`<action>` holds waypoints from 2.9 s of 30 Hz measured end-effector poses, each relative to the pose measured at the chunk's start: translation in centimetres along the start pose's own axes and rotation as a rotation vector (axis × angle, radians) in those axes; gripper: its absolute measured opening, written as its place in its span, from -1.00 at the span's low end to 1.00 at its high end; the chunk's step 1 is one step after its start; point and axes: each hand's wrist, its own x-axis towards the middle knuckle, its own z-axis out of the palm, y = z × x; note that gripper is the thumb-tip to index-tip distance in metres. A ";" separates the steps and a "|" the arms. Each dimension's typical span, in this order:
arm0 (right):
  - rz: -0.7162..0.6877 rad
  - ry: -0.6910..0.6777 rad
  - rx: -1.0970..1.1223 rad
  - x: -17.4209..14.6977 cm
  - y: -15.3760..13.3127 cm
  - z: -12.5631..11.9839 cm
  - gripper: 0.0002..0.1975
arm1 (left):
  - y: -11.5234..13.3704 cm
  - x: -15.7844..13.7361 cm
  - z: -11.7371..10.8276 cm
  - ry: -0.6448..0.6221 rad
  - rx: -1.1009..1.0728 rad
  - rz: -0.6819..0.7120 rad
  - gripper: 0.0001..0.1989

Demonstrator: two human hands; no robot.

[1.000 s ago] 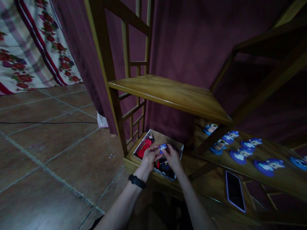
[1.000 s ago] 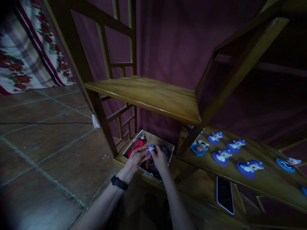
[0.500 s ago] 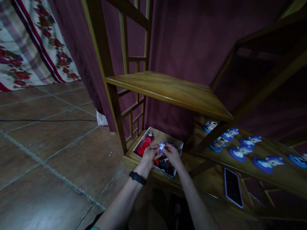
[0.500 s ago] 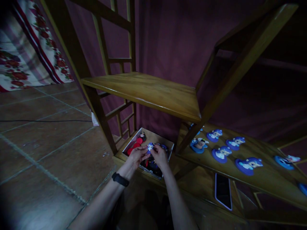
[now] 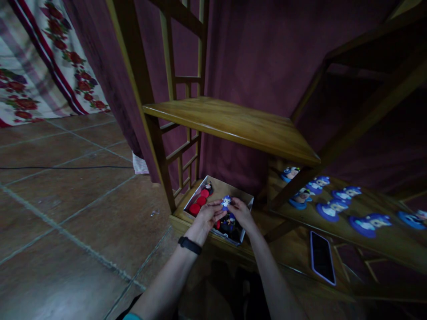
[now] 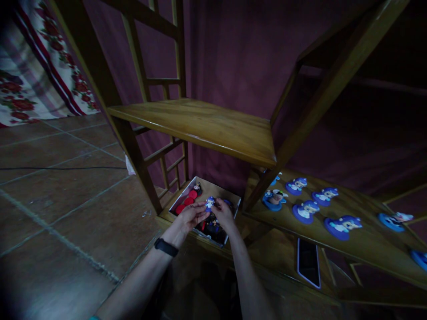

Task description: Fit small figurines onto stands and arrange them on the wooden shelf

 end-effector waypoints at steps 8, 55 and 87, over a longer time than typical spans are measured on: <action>-0.023 -0.055 -0.015 0.0 -0.2 0.2 -0.81 | -0.2 -0.2 0.3 0.061 0.064 0.046 -0.74; -0.036 0.106 -0.143 -0.1 -0.1 -0.1 -0.85 | -0.6 0.5 0.2 0.108 -0.058 0.059 -0.84; -0.111 0.024 -0.174 -0.6 -1.6 0.2 -0.72 | -0.5 0.5 0.1 0.013 -0.067 0.092 -0.73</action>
